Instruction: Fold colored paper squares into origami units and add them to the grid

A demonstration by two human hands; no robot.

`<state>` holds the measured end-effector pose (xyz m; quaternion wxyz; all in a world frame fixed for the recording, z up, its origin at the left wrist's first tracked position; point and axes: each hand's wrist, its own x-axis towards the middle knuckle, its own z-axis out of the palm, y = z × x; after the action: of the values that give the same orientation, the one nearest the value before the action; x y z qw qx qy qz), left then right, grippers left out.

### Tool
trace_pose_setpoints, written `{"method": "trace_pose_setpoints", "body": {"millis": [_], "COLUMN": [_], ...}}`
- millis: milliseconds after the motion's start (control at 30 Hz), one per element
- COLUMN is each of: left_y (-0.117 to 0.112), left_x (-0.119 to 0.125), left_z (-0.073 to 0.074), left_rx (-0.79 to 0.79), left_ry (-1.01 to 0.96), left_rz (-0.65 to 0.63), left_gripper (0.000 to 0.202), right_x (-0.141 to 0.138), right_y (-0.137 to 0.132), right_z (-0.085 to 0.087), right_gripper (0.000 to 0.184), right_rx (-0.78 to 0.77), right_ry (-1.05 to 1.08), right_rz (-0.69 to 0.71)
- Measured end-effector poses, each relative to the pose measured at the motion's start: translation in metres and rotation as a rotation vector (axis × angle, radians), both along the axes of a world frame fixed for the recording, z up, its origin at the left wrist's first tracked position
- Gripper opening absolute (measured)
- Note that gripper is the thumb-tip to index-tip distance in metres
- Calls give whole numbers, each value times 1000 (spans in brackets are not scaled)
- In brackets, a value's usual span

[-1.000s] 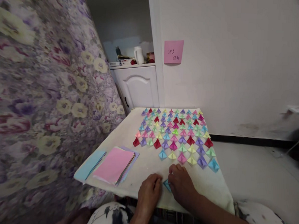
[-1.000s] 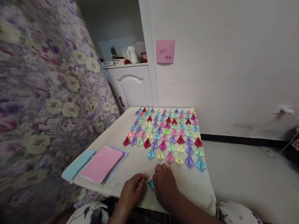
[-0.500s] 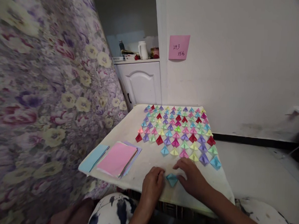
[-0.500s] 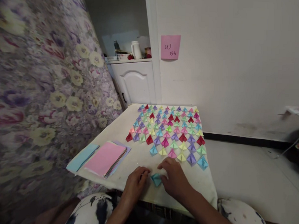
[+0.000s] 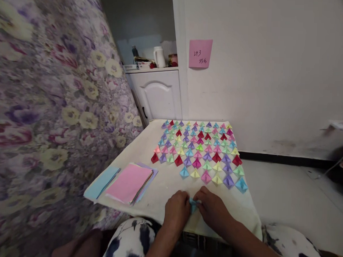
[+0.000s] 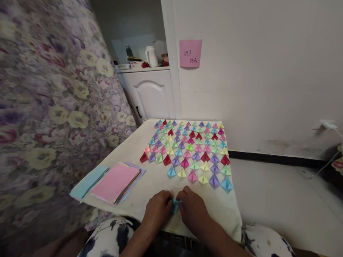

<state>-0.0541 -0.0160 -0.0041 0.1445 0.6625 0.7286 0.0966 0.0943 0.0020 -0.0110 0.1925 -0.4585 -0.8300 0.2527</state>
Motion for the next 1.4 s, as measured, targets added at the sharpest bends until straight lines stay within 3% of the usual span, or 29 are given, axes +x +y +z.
{"method": "trace_pose_setpoints", "body": {"millis": [167, 500, 800, 1067, 1267, 1400], "left_y": [2, 1, -2, -12, -17, -17], "left_x": [1, 4, 1, -18, -21, -20], "left_z": [-3, -9, -11, -6, -11, -11], "left_rx": [-16, 4, 47, 63, 47, 37], "left_ry": [38, 32, -55, -141, -151, -145], "left_rz": [-10, -1, -31, -26, 0, 5], "left_gripper": [18, 18, 18, 29, 28, 27], "right_x": [-3, -16, -14, -4, -16, -24], "right_y": [-2, -1, -1, 1, -1, 0], "right_z": [4, -6, -9, -2, -2, -7], "right_gripper": [19, 21, 22, 16, 5, 7], "right_rx": [24, 117, 99, 114, 185, 224], "right_ry": [-63, -249, -199, 57, -80, -181], "right_rz": [15, 26, 38, -56, -26, -12]}}
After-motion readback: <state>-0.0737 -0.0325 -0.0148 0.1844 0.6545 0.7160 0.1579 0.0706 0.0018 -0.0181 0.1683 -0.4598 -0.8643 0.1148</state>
